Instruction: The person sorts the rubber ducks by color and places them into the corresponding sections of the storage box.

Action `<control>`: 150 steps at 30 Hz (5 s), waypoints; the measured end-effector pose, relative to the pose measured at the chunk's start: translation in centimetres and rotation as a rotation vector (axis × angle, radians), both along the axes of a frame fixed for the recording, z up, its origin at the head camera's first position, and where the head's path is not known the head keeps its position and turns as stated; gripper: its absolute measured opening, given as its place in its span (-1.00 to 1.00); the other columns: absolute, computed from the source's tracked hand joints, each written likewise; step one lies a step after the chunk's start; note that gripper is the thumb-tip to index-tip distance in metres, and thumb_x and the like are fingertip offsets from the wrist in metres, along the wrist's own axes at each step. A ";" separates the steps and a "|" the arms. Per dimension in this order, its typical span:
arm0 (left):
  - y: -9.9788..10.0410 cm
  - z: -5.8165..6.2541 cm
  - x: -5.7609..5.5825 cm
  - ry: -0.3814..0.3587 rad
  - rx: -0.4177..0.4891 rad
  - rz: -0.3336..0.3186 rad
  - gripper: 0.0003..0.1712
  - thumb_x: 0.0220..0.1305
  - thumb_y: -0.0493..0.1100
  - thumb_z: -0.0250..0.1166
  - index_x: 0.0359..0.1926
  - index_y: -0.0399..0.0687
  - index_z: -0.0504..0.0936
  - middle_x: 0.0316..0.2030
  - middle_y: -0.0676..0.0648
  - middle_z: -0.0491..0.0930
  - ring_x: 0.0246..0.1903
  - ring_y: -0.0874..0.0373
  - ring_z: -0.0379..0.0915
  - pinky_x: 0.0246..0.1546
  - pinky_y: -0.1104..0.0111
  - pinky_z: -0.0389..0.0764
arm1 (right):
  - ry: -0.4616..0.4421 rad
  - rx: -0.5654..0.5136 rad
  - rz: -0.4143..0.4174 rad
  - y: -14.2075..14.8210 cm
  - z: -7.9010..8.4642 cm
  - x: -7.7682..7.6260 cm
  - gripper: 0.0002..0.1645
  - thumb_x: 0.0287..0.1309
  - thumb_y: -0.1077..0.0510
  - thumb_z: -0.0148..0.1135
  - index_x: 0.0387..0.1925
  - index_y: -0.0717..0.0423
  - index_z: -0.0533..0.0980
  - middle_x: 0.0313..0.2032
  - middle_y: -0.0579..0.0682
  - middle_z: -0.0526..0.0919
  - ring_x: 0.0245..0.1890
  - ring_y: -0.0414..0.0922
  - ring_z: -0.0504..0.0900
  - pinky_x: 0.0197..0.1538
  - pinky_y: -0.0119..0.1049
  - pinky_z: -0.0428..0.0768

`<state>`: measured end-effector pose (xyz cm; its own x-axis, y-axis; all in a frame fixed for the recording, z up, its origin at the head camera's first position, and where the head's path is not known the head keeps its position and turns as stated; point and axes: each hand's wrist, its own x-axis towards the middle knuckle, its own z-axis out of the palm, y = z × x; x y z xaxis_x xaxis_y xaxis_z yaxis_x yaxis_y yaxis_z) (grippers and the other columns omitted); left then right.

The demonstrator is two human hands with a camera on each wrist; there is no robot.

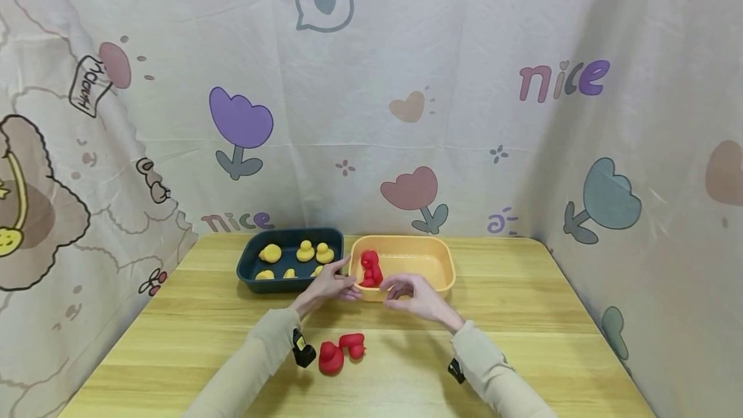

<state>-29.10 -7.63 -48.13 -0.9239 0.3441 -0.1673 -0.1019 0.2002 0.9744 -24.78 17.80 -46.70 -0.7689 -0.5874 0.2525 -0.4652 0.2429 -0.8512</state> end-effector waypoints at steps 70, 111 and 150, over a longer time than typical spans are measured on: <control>0.0 0.3 0.3 -0.018 -0.004 0.009 -0.18 0.47 -0.29 0.14 0.60 -0.17 -0.06 -0.28 -0.34 0.76 -0.31 -0.08 0.79 -0.13 0.12 0.77 | -0.122 0.410 0.424 -6.4 -2.6 -0.5 -0.42 0.10 0.19 0.47 0.17 0.19 0.56 -0.02 0.07 0.70 -0.30 -0.43 0.51 -0.18 -0.58 0.58; -0.1 0.4 0.4 -0.017 -0.007 0.004 -0.19 0.49 -0.31 0.12 0.60 -0.17 -0.07 -0.20 -0.40 0.73 -0.24 -0.13 0.78 -0.09 0.11 0.77 | -0.232 0.189 0.309 -4.3 -1.0 -0.4 -0.37 0.11 0.22 0.42 0.24 0.29 0.51 0.17 0.18 0.64 0.04 -0.30 0.64 0.20 -0.46 0.58; -0.4 0.3 0.3 -0.020 0.023 -0.030 -0.17 0.50 -0.31 0.10 0.60 -0.19 -0.12 -0.19 -0.40 0.73 -0.26 -0.10 0.79 -0.11 0.18 0.78 | -0.338 -0.265 -0.021 -2.7 1.1 -1.4 -0.40 0.25 0.24 0.31 0.29 0.33 0.43 0.26 0.18 0.56 0.14 -0.08 0.69 0.13 -0.31 0.72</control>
